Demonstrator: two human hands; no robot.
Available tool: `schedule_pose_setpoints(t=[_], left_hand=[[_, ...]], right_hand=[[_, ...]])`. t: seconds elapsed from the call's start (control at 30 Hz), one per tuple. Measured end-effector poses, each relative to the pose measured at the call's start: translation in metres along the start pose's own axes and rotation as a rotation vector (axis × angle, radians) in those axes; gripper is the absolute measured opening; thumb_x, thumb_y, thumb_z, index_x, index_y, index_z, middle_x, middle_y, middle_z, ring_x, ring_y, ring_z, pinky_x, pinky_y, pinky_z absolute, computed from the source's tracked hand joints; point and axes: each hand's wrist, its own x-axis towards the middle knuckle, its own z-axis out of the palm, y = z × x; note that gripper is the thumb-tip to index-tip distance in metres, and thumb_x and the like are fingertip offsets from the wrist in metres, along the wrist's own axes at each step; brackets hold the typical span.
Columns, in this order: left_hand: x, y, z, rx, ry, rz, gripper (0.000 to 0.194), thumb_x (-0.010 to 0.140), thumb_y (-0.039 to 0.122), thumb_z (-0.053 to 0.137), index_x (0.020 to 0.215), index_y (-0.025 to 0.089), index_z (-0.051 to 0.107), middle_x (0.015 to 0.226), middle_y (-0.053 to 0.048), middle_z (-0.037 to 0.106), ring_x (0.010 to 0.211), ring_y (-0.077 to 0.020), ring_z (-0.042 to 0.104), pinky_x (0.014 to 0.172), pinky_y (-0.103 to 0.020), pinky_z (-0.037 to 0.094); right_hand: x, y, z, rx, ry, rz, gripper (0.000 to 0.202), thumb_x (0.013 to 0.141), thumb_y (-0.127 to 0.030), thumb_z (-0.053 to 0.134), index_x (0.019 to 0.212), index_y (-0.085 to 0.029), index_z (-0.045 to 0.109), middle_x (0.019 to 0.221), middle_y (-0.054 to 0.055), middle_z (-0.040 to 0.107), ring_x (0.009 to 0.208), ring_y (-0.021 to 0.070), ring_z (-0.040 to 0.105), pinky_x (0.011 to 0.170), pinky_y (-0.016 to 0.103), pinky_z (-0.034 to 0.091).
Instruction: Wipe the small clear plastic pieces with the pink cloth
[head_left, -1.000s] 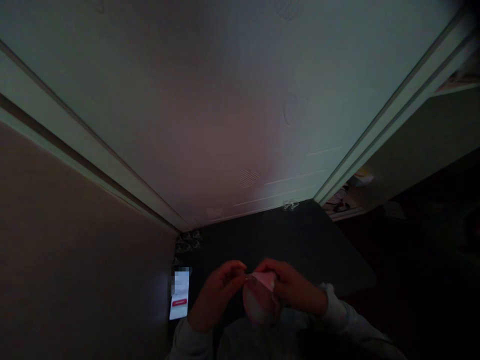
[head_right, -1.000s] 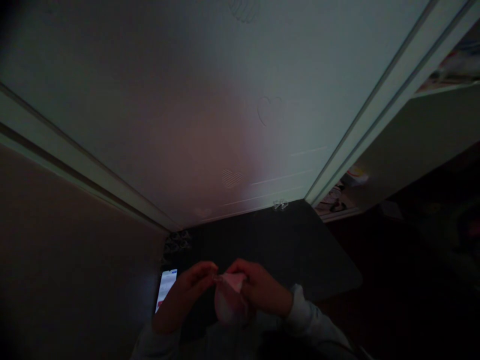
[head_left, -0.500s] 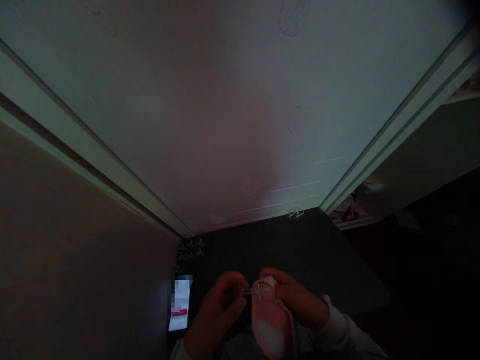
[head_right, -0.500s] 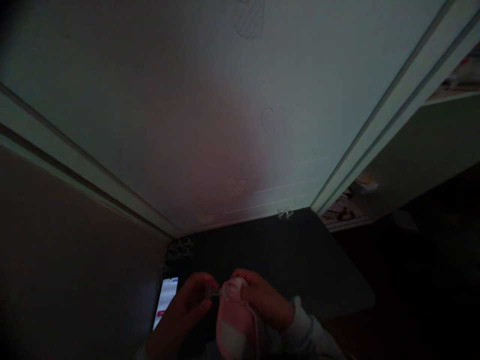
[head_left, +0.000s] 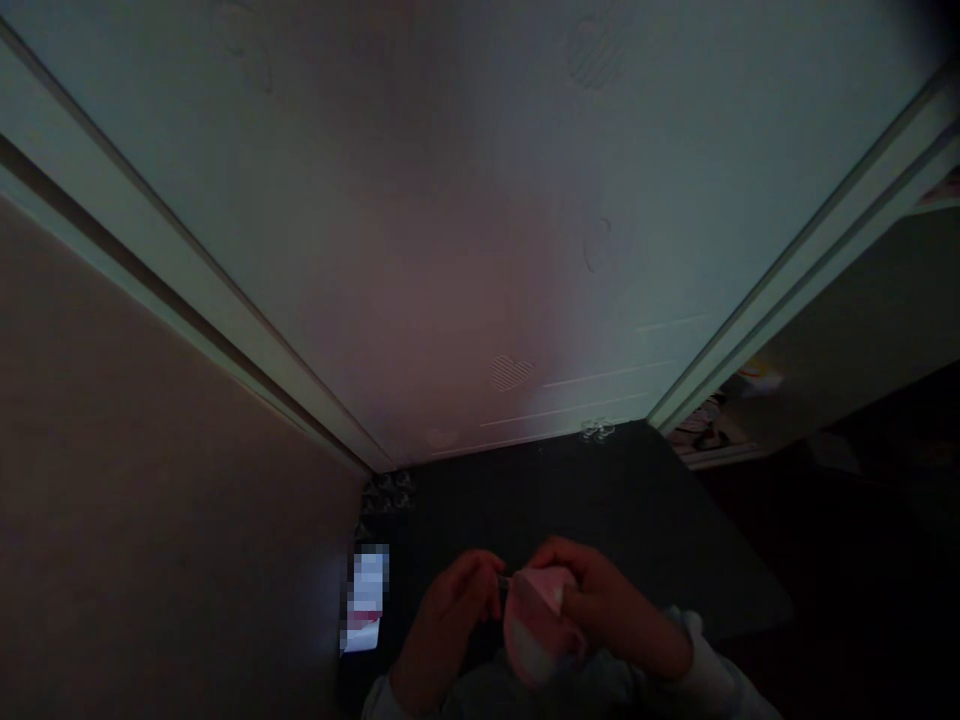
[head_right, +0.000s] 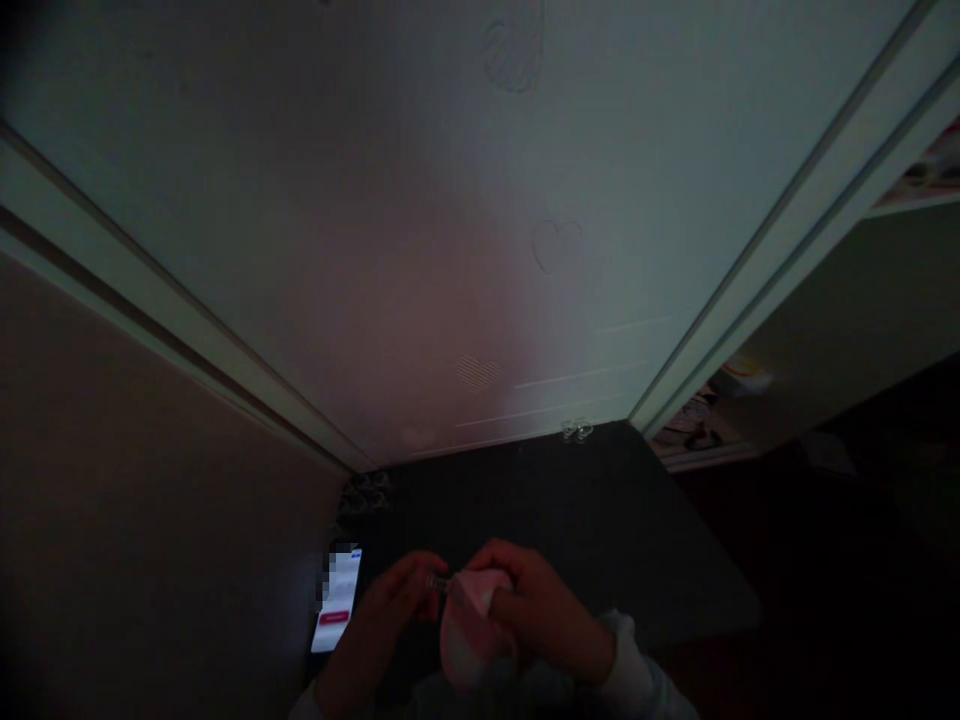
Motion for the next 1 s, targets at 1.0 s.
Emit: schedule_pose_setpoints(t=[1.0], left_hand=[[-0.020,0.011,-0.012,0.351,-0.016,0.214,0.042,0.076,0.026,0.066,0.117,0.026,0.056,0.105,-0.005,0.063,0.092,-0.0221,0.056,0.083,-0.032,0.041]], right_hand=[[0.000,0.012,-0.006,0.198,-0.094,0.053,0.021,0.061,-0.009,0.058,0.079,-0.018,0.064,0.069,-0.004,0.058,0.063,0.0123,0.051,0.058,0.022,0.036]])
